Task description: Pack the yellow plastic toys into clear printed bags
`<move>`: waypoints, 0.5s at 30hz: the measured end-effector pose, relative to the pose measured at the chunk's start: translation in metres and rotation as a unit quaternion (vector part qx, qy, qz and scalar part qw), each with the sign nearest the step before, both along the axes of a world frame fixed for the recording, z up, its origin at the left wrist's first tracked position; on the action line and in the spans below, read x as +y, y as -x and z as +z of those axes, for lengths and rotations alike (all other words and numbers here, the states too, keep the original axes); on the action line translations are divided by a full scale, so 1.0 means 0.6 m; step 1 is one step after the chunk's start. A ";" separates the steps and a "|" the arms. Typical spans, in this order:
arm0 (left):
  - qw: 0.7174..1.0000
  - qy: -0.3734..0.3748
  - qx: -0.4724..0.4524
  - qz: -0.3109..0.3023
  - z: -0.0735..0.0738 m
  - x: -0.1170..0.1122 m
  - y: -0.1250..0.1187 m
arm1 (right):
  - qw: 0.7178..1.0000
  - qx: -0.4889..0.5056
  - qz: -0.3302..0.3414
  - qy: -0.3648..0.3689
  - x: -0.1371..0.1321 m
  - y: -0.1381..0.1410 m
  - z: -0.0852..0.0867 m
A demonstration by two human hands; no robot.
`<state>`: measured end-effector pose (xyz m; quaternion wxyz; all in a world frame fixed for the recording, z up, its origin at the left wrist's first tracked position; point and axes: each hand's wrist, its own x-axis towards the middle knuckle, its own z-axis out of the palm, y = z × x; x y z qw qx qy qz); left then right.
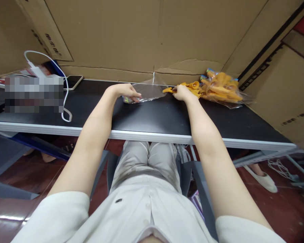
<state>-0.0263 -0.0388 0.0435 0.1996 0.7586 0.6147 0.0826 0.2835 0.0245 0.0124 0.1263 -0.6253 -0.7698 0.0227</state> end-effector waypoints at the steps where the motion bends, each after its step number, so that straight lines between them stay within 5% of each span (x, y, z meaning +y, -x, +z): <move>1: 1.000 -0.002 0.009 0.005 0.002 -0.002 -0.002 | 1.000 -0.004 -0.001 -0.001 -0.004 0.003 0.002; 12: 0.970 -0.092 0.151 0.165 -0.028 0.014 -0.005 | 0.994 -0.006 -0.109 -0.017 -0.012 -0.005 0.014; 15: 0.966 -0.096 0.160 0.178 -0.031 0.015 -0.003 | 0.996 0.004 -0.075 -0.041 -0.001 -0.017 0.006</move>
